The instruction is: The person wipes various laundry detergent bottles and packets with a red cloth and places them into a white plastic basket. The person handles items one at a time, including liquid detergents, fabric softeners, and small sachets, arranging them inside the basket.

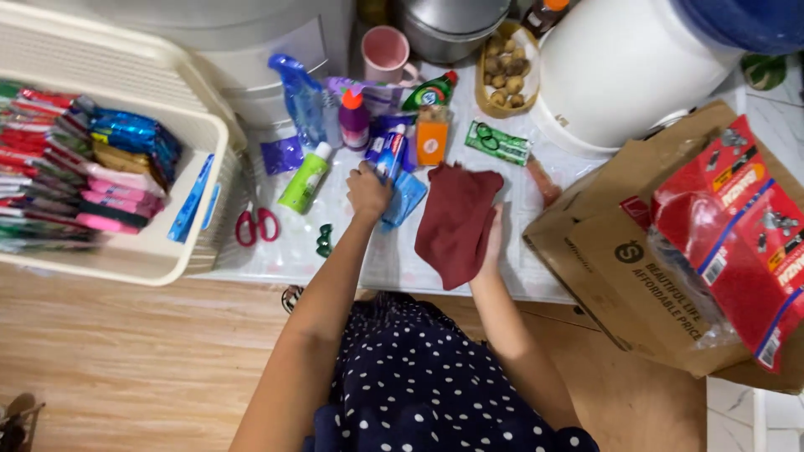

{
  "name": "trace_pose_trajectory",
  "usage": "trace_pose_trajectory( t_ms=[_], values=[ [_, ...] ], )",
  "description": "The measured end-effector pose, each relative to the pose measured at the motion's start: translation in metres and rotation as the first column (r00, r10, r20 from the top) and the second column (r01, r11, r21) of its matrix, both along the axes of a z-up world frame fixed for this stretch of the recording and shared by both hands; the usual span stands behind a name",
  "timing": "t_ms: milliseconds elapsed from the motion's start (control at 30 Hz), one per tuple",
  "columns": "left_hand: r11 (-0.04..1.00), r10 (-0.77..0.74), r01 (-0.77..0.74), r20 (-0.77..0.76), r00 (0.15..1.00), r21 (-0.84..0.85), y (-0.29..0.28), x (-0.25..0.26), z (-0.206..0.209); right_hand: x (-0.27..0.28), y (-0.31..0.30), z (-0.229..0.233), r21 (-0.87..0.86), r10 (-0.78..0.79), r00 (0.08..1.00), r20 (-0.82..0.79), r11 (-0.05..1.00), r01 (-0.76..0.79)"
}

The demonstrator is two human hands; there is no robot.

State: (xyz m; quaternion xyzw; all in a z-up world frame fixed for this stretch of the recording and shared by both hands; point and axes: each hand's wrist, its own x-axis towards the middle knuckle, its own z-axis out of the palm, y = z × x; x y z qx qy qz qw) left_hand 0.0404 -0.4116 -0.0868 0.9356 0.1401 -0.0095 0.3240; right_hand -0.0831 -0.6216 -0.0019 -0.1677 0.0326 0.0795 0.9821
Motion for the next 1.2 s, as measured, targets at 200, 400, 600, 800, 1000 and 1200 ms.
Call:
trace_pose_trajectory(
  t_ms=[200, 400, 600, 800, 1000, 1200],
  values=[
    [0.995, -0.057, 0.048, -0.107, 0.993, -0.091, 0.014, 0.024, -0.05, 0.007, 0.0, 0.0, -0.11, -0.147, 0.97, -0.194, 0.986, 0.128],
    [0.975, 0.018, 0.018, 0.158, 0.987, -0.223, 0.019, -0.02, 0.06, 0.028, 0.02, 0.016, 0.14, -0.093, 0.983, -0.156, 0.983, 0.115],
    [0.932, -0.067, 0.161, 0.283, 0.957, -0.325, 0.012, -0.05, 0.093, 0.055, 0.075, -0.028, 0.213, -0.049, 0.997, -0.063, 0.975, 0.062],
    [0.895, -0.422, 0.444, 0.248, 0.872, -0.036, 0.013, -0.082, 0.137, 0.062, 0.123, -0.004, -0.86, -0.5, 0.85, 0.166, 0.349, 0.372],
    [0.821, -0.571, 0.567, 0.145, 0.808, 0.069, 0.029, -0.08, 0.169, 0.082, 0.114, 0.005, -0.763, -0.561, 0.814, 0.151, 0.457, 0.457],
    [0.82, -0.568, 0.572, 0.148, 0.809, 0.02, 0.051, -0.091, 0.21, 0.108, 0.095, -0.019, -0.873, -0.594, 0.799, -0.091, 0.434, 0.224]
  ],
)
